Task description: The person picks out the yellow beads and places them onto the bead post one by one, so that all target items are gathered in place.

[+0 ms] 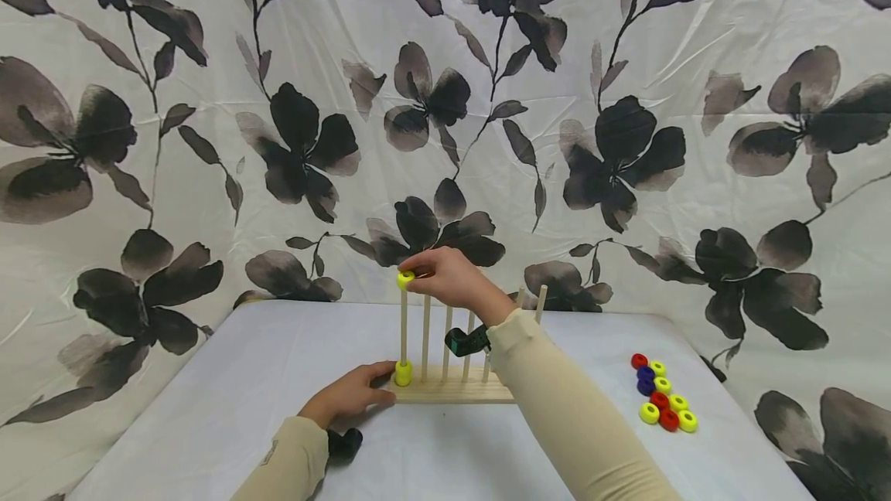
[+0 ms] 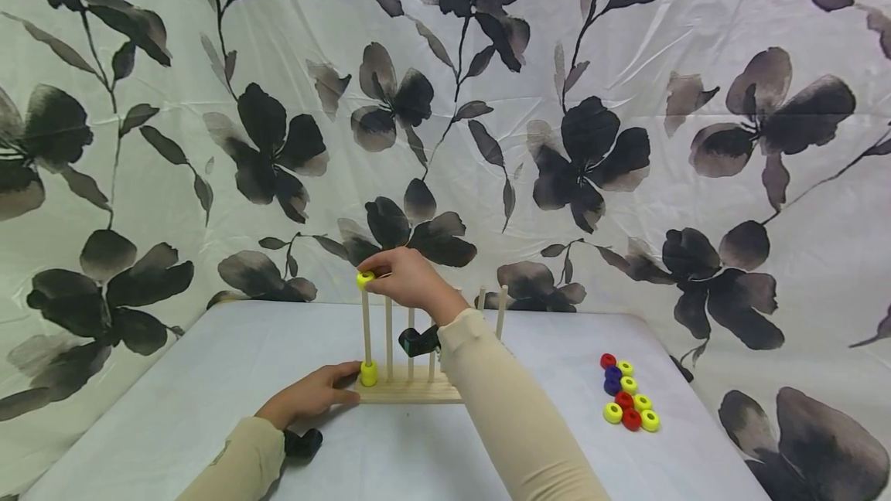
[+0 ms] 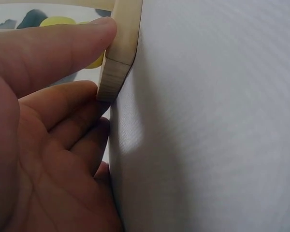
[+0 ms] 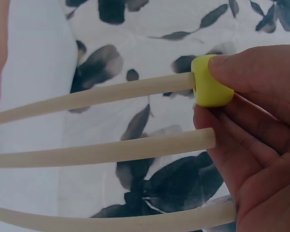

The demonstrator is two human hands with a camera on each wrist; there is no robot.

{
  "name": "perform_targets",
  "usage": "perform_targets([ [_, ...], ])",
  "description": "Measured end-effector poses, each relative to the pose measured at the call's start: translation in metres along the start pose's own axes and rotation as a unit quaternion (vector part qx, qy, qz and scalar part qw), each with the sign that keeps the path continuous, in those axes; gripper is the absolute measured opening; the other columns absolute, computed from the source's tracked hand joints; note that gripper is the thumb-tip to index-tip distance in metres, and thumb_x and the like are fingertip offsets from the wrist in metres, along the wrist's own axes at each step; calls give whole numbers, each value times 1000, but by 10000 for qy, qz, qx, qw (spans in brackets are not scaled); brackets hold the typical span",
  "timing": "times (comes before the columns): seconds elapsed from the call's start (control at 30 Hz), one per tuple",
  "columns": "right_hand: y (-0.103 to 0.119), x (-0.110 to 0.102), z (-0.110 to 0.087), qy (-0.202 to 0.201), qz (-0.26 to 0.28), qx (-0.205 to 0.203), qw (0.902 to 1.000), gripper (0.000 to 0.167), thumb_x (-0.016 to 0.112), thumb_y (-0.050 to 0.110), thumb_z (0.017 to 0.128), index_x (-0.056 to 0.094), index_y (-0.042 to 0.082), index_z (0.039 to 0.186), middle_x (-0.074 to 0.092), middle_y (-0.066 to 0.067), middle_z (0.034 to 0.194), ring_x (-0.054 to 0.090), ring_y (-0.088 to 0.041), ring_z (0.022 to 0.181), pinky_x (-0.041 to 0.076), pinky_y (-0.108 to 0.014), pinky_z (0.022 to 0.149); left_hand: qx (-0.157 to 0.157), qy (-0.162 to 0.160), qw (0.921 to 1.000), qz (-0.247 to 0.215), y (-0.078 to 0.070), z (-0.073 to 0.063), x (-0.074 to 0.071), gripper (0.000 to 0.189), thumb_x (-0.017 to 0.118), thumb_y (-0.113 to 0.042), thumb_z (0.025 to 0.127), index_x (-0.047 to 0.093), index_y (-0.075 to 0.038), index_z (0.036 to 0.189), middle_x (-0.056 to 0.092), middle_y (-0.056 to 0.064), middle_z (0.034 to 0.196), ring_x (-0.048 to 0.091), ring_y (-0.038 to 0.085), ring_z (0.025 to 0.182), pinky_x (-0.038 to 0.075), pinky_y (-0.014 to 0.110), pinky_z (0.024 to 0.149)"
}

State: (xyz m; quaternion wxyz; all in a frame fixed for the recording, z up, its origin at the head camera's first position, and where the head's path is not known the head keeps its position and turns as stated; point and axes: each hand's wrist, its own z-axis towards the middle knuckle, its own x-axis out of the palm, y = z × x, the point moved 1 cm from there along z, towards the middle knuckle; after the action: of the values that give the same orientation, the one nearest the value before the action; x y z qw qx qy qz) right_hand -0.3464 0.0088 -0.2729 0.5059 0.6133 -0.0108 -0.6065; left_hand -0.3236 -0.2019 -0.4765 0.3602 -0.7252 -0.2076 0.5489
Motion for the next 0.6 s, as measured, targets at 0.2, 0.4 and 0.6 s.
perform_targets([
  [0.2,0,4,1,28,-315,-87,9995,33,66,16,91,67,12,124,69,-4,119,67,-14,108,56,-23,86,-11,-2,10000,-34,-1,0,1,69,74,-28,83,46,-12,144,45,11,150,34,37,143,25,61,115],
  [0.4,0,7,0,70,-696,-182,9974,33,67,17,91,67,10,124,70,-4,117,67,-14,105,56,-25,86,12,-10,10000,-5,0,0,2,68,74,-28,83,47,-11,144,45,12,150,34,37,142,25,61,115],
  [0.6,3,7,-1,61,-789,-127,9968,32,68,17,90,68,12,122,71,-3,114,67,-12,101,55,-24,84,70,6,10000,8,1,0,2,68,74,-28,83,47,-11,144,45,12,149,34,38,142,25,61,115],
])
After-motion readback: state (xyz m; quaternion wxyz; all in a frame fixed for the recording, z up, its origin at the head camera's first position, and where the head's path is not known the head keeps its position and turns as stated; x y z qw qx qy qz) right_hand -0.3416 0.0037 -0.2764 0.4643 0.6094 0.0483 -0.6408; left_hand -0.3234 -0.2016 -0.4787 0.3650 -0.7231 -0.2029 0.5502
